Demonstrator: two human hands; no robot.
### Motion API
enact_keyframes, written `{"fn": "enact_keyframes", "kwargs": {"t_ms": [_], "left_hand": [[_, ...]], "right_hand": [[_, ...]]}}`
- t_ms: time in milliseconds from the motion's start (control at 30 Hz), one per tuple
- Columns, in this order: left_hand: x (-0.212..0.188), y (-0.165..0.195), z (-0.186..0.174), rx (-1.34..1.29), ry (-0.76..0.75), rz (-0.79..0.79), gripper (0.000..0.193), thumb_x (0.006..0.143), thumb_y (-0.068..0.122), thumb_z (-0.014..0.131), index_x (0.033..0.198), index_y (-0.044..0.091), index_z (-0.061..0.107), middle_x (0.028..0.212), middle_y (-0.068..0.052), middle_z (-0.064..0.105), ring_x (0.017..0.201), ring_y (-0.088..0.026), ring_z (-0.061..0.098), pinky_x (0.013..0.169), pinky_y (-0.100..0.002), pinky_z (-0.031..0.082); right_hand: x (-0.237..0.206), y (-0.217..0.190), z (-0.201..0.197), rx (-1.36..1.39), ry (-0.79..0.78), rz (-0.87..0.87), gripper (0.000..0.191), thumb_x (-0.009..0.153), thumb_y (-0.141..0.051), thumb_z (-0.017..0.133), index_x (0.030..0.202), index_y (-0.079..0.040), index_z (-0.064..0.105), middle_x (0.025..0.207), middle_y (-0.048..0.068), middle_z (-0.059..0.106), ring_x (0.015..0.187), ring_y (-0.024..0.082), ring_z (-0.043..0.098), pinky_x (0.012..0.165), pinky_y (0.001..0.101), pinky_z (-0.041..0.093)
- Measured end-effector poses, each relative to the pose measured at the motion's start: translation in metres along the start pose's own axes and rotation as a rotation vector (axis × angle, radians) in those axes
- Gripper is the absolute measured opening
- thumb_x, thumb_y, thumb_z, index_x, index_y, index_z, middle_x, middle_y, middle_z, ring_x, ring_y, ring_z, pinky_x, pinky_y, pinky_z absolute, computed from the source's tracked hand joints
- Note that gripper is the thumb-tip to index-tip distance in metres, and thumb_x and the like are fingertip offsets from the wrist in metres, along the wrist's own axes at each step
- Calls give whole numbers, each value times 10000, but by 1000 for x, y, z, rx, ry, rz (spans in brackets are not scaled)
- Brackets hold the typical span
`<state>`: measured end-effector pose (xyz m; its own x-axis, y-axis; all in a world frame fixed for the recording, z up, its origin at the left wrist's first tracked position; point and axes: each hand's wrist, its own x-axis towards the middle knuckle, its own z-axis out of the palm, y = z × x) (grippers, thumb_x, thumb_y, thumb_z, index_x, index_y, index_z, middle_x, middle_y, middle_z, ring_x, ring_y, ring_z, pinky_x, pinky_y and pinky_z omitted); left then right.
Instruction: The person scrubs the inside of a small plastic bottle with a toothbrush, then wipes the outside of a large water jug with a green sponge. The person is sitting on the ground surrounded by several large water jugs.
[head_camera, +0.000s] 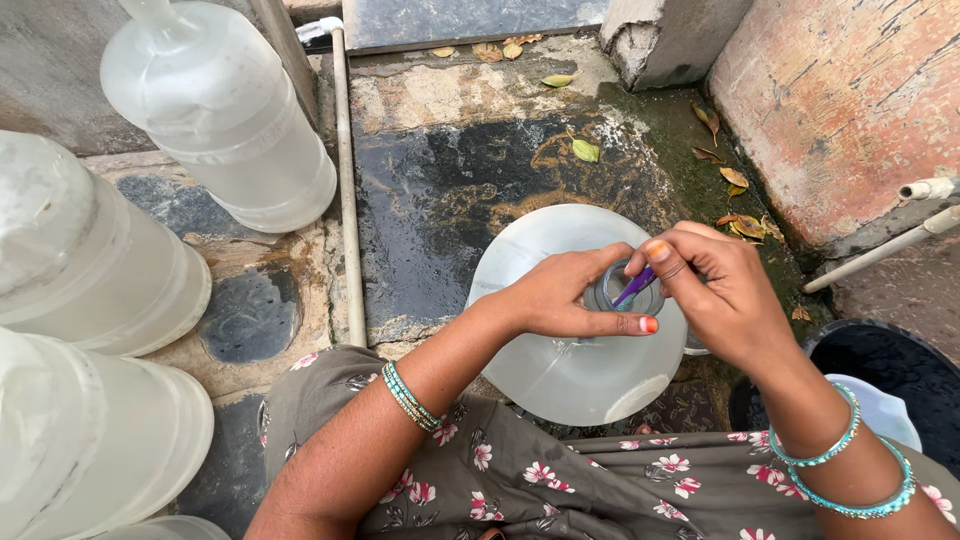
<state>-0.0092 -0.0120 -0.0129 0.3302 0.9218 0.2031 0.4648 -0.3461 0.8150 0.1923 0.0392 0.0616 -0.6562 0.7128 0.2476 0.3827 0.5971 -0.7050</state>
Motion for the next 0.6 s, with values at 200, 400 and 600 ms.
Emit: {"fn": "enact_keyframes", "kwargs": {"t_ms": [200,400,600], "left_hand": [[5,-9,1,-51,55,69,837,820,672,709,1363,50,572,1226,-184,712,1156,-343,689,990,-396,515],[8,-6,2,-99,17,43,810,792,665,711,1318,60,587,1175,-172,736,1123,-325,713,976,-392,523],[9,-1,5,-35,-8,-20,780,789,653,701,1294,67,598,1115,-177,737,1069,-334,715,945,-401,524]], "right_hand": [[-31,-46,-54,77,228,-156,392,1185,-297,502,990,-14,689,897,52,661,727,62,565,707,209,454],[-21,-28,-35,14,175,-106,348,1129,-252,553,963,-3,732,804,60,612,673,96,564,630,243,431],[6,-13,-8,6,-13,25,309,1041,-238,561,920,-30,756,749,39,620,611,101,597,576,269,464]]}}
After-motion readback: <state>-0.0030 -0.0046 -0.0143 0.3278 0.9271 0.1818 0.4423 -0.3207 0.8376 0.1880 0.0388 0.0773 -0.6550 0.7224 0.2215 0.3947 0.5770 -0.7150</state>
